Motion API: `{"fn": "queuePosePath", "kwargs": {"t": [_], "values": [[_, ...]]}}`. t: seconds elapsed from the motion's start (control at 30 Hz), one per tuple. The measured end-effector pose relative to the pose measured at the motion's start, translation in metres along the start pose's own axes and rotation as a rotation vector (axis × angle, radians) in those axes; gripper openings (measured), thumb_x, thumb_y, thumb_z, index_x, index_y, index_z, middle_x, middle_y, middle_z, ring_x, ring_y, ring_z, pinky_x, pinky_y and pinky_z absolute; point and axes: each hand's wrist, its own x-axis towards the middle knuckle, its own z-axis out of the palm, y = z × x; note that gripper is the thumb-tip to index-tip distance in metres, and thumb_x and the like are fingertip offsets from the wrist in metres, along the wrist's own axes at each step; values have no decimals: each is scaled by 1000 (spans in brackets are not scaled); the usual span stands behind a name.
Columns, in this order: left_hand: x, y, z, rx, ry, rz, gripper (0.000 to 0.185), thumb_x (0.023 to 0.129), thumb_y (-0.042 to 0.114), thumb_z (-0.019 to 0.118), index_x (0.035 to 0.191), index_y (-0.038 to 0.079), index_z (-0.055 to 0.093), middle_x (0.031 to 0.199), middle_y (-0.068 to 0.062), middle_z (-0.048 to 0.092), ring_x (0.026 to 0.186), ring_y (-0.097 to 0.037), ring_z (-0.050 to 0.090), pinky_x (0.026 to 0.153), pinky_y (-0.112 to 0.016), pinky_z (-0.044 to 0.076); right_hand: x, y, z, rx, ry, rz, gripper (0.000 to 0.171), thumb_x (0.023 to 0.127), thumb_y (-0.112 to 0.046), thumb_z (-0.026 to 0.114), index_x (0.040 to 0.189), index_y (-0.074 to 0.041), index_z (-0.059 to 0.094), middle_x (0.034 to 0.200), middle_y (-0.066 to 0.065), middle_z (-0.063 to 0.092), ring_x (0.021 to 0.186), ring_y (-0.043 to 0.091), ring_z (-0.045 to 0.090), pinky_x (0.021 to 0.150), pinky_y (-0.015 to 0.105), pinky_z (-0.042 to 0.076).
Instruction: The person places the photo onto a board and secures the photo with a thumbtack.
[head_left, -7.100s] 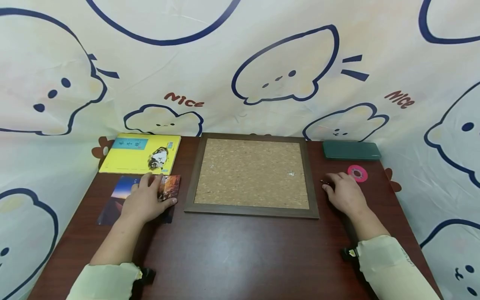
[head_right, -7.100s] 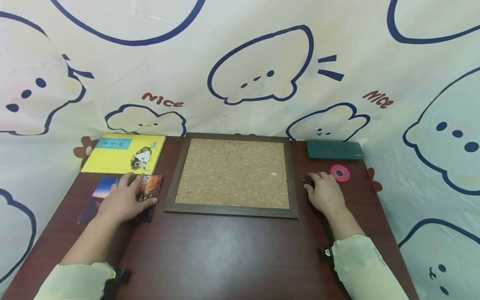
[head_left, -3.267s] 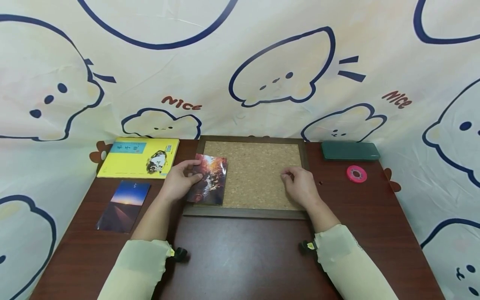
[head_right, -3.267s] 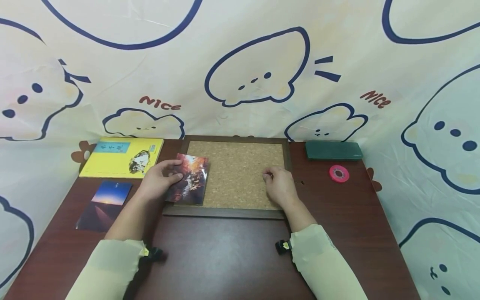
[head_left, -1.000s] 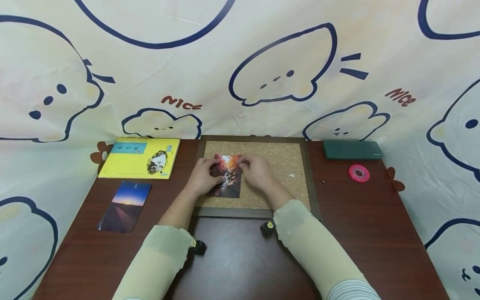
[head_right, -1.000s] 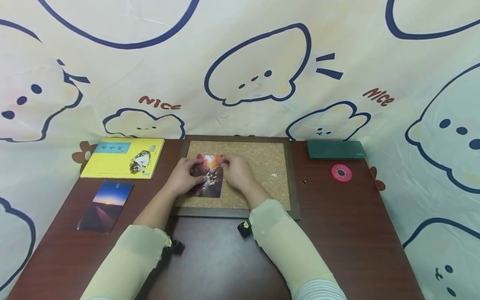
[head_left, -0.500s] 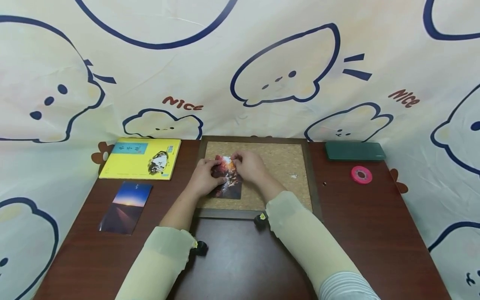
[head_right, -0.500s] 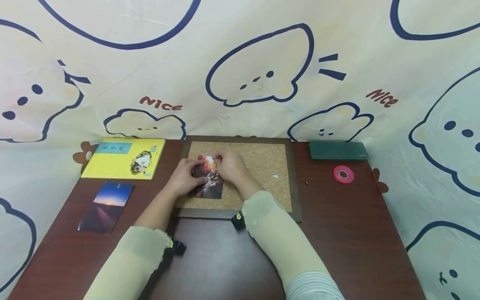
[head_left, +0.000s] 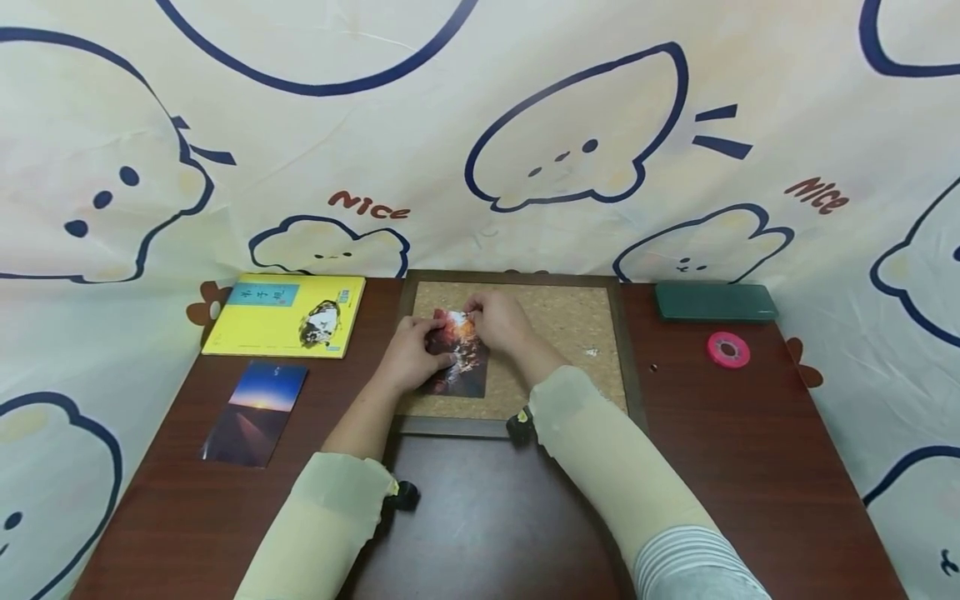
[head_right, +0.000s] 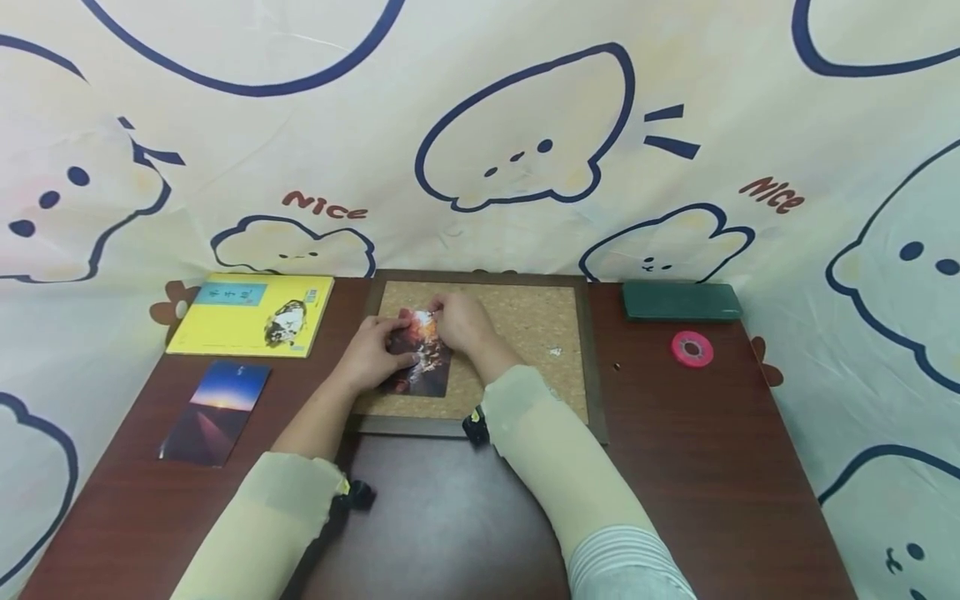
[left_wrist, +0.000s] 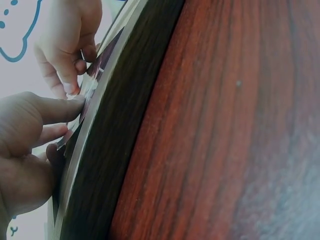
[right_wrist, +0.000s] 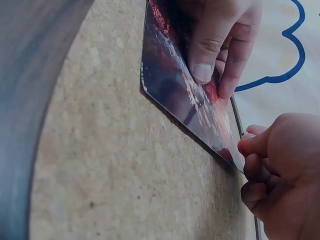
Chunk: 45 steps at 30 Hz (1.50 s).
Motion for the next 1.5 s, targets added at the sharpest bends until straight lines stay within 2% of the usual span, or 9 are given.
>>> {"fn": "queuePosePath", "kwargs": {"t": [0.33,0.7,1.0,1.33,1.4,1.5], "values": [[-1,2,1,1,1,9,67,79,30,80,137,11,53,133,-14,39,121,-32,45,102,-47,38,5,-1,0,-63,-57,-15,17,94,-16,57,101,-19,72,101,-3,69,95,16,62,81,33,48],[-1,3,4,17,0,0,67,79,31,80,137,12,53,131,-12,39,117,-30,46,101,-46,40,10,1,0,-41,-88,-12,14,93,-16,60,95,-20,74,98,-4,70,94,16,62,82,33,48],[-1,4,2,24,13,1,66,79,29,80,137,12,53,129,-12,40,114,-28,47,98,-45,41,13,-5,-1,-60,-85,44,13,92,-22,62,96,-21,74,96,-4,70,92,17,63,82,34,48],[-1,0,-2,34,20,6,65,79,29,79,137,12,54,131,-13,39,118,-30,46,100,-45,40,19,-12,4,-75,-64,105,13,89,-22,60,93,-23,72,93,-8,68,86,14,61,78,32,48],[-1,0,-1,29,19,5,65,79,29,79,136,11,54,131,-13,39,118,-30,45,101,-45,40,19,-10,5,-53,-53,96,13,89,-21,60,93,-21,72,92,-7,68,85,14,61,77,32,48],[-1,0,1,27,22,1,65,79,30,80,136,11,54,130,-13,39,118,-31,46,101,-45,40,18,-3,5,3,-29,25,14,88,-15,60,95,-17,72,90,-3,67,82,16,60,74,32,48]]}}
